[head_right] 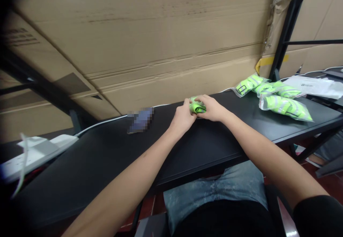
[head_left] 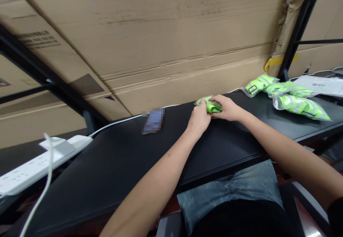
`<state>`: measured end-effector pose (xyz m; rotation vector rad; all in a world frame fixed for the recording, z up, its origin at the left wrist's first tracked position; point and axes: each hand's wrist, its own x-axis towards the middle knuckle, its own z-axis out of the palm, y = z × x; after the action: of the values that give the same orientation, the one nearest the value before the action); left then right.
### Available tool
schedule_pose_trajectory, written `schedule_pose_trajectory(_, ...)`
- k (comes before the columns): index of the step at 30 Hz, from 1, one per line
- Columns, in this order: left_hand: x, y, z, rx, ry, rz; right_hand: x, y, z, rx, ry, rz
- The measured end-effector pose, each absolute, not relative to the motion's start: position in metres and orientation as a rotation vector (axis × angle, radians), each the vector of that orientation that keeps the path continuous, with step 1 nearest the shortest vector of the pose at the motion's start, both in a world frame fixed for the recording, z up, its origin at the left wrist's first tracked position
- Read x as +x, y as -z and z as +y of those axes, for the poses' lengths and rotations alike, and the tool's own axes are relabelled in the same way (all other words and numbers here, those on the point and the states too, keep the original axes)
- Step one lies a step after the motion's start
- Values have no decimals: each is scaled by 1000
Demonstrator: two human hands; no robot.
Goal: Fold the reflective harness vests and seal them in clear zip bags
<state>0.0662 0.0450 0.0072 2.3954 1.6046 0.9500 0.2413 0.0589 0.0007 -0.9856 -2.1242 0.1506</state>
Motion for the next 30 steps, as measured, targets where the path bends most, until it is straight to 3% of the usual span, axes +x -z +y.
schedule_pose_trajectory(14, 66, -12, 37, 2376, -999, 1578, 230, 1, 54, -1192, -96, -1970)
schedule_pose_trajectory(20, 65, -18, 37, 2421, -1021, 1727, 232, -1, 53, -931, -115, -2048)
schedule_pose_trajectory(30, 27, -16, 62, 2312, -1156, 1191, 251, -8, 58, -918, -217, -2118)
